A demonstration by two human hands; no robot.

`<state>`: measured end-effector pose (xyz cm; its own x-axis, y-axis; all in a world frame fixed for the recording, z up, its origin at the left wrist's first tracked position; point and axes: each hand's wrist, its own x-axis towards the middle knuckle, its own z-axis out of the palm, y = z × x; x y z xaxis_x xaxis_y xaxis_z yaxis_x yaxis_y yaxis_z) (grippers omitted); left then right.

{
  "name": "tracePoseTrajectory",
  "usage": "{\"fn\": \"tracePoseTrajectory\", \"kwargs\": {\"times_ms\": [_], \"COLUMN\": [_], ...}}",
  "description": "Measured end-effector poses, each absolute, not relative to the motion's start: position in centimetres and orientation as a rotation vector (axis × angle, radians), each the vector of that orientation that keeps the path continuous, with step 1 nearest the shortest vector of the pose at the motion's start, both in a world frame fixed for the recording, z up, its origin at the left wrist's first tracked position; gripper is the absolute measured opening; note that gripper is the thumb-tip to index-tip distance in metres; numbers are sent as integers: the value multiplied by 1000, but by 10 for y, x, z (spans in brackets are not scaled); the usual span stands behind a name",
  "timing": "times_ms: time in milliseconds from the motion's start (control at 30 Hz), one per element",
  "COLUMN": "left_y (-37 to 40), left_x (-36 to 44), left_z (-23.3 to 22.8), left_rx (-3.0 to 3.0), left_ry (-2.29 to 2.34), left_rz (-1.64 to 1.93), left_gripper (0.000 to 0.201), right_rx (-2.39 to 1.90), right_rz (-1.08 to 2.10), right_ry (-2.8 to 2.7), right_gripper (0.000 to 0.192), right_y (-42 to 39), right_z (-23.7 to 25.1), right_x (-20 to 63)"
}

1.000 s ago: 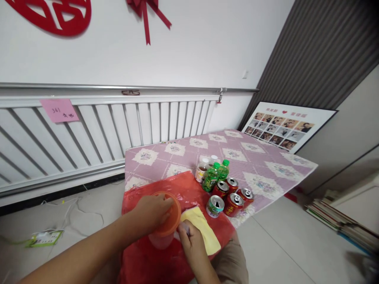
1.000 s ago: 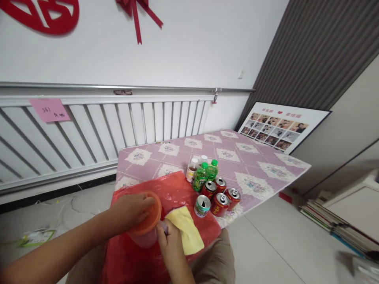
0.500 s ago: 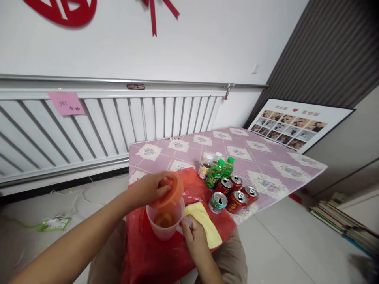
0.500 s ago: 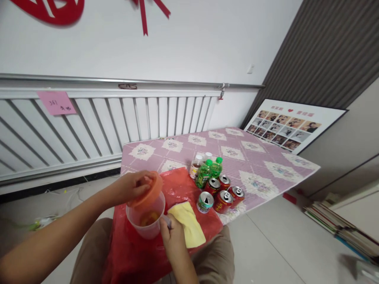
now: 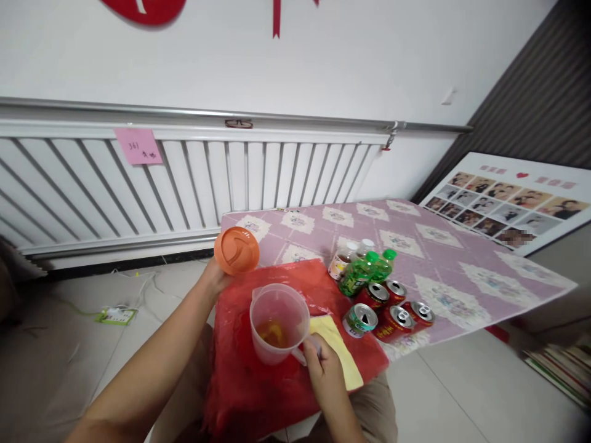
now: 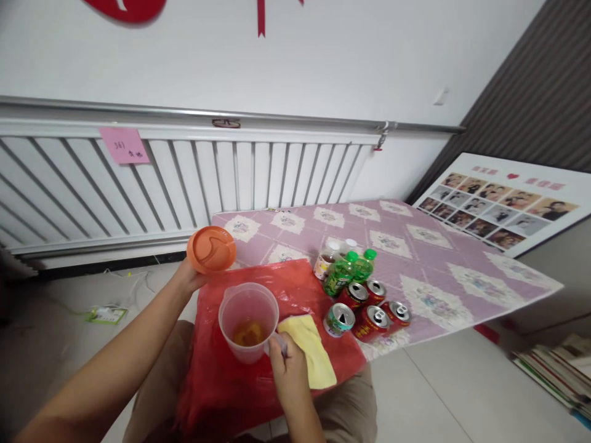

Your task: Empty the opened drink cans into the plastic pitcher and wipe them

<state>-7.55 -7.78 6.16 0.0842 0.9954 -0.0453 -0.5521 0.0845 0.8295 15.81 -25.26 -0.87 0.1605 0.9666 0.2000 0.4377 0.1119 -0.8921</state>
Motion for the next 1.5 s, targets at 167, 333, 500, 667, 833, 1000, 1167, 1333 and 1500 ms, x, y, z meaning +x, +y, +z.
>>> {"fn": "tracePoseTrajectory", "kwargs": {"times_ms": [167,333,500,667,833,1000,1167,1333,1500], "left_y": [-84,-101,-109,-111,-113,-131,-166,-197,-219], "left_x": [-99,-111,-107,-101,-102,-99,-88,-90,-102], "left_z": [10,-32,-58,-66,-63,-55,-35,-28,-45], "left_rx": [1154,1679,2089,2147,2151,1989,1617,1475,1376], "left_ry": [1209,1558,1829,1795,1797,1678,1594,1637,1641], "left_rz": [1251,897,398,338,354,913,1199,1180,1118], "left_gripper": [36,27,31,26,30,37,44,45,52], "right_rx": [-1459,-1480,-1505,-1526,-1522,-1501,-1397,-1570,-1832], "right_rz": [676,663,674,659,704,765,826,598,41], "right_ry": [-1453,-1479,-1482,-1443,-1404,-1314,-1205,-1084,-1238], "right_gripper": [44,45,44,45,41,29,27,33,41], "right_y": [-252,-252,-253,-254,-256,-260,-269,-267,-245], "right_z": [-9,-11,-10,-7,-6,-10,-9,-24,-52], "right_x": [160,163,163,159,156,154,155,202,277]}}
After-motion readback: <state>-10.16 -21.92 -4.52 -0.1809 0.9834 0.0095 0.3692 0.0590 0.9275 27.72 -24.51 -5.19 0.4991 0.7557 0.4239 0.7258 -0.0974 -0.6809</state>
